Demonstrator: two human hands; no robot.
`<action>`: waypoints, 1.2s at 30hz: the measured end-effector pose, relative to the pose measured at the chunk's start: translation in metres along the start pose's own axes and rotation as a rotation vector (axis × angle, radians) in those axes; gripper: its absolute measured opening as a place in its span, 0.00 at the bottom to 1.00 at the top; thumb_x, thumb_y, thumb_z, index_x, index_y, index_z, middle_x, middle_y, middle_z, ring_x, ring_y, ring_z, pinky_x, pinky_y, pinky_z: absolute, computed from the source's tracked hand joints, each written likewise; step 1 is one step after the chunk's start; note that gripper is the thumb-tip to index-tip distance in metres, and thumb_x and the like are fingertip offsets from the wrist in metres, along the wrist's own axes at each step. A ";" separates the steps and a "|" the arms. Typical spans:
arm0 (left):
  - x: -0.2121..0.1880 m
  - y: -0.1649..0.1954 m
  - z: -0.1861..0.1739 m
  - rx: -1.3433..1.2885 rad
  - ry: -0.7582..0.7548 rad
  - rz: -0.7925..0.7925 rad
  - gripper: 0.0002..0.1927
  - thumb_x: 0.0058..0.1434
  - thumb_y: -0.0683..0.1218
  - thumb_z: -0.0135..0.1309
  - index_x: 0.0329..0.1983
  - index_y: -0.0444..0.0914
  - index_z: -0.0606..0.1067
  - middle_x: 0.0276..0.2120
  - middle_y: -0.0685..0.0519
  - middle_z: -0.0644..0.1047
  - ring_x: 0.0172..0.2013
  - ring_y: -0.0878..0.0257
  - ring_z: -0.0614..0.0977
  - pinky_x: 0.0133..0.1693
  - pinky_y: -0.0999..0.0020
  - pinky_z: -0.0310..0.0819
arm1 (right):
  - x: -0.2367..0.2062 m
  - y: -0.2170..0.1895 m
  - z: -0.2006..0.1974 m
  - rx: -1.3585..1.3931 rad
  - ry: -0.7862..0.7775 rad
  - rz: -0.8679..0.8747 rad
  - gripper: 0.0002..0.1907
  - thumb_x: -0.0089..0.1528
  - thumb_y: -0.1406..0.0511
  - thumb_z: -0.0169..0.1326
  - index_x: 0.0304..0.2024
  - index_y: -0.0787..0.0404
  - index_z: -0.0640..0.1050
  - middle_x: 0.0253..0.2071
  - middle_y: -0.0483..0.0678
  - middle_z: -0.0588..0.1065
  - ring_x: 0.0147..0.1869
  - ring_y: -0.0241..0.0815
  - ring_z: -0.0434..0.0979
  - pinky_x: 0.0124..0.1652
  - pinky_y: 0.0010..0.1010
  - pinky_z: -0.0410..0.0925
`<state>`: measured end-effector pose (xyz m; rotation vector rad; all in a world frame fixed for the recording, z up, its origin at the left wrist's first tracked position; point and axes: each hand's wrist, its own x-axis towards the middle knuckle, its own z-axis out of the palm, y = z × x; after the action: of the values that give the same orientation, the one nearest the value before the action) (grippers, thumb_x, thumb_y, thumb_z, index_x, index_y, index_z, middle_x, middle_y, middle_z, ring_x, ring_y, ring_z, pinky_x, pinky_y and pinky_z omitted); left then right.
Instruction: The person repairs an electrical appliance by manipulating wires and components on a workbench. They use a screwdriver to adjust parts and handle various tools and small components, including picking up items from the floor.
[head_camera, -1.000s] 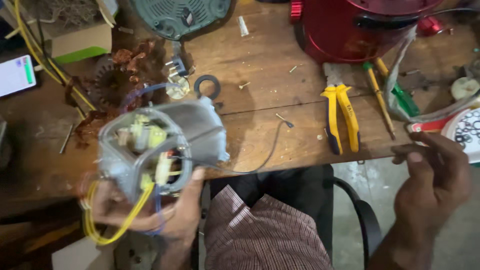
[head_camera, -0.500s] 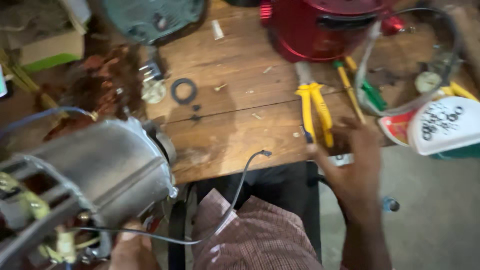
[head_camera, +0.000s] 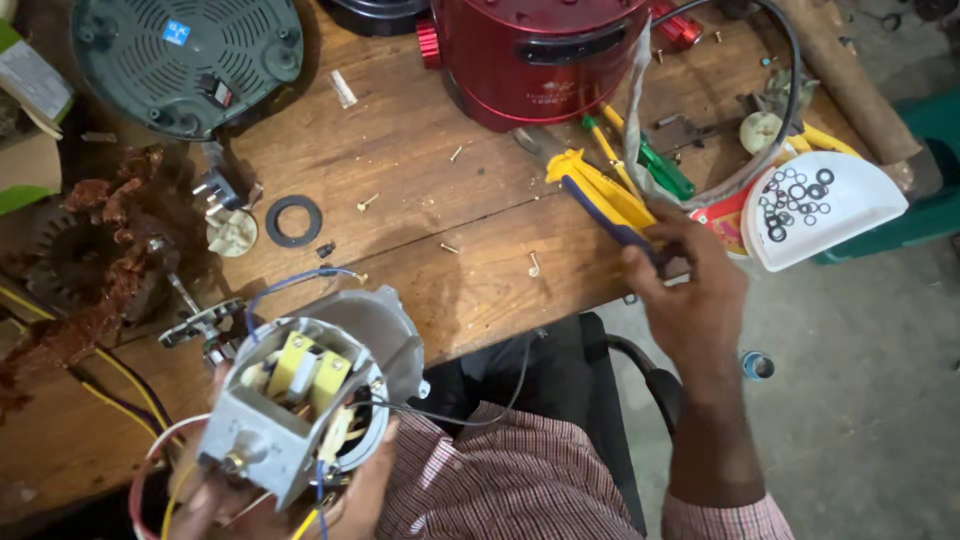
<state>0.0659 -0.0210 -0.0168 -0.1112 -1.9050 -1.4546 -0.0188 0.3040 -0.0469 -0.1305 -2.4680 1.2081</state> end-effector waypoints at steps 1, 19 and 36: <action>0.004 0.002 -0.002 -0.035 -0.005 -0.046 0.43 0.60 0.55 0.70 0.71 0.45 0.59 0.66 0.47 0.68 0.64 0.52 0.76 0.68 0.52 0.67 | 0.005 0.004 -0.005 0.052 0.000 -0.011 0.12 0.65 0.71 0.63 0.49 0.68 0.75 0.57 0.56 0.80 0.46 0.38 0.79 0.46 0.26 0.73; -0.020 -0.086 -0.042 -0.134 -0.150 -0.202 0.29 0.57 0.48 0.65 0.59 0.39 0.68 0.58 0.43 0.75 0.64 0.49 0.78 0.71 0.46 0.62 | -0.017 -0.025 0.015 -0.127 0.053 -0.159 0.17 0.55 0.69 0.69 0.45 0.64 0.80 0.55 0.54 0.75 0.48 0.47 0.80 0.48 0.34 0.73; 0.013 -0.025 0.005 0.128 -0.200 0.272 0.37 0.38 0.47 0.74 0.53 0.45 0.70 0.53 0.44 0.70 0.57 0.50 0.76 0.65 0.44 0.69 | 0.087 0.005 -0.020 -0.537 -0.147 -0.130 0.19 0.56 0.62 0.64 0.50 0.60 0.82 0.44 0.58 0.79 0.47 0.60 0.79 0.46 0.46 0.71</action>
<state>0.0426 -0.0300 -0.0298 -0.4522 -2.0442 -1.1731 -0.0922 0.3434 -0.0134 -0.0240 -2.8224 0.4955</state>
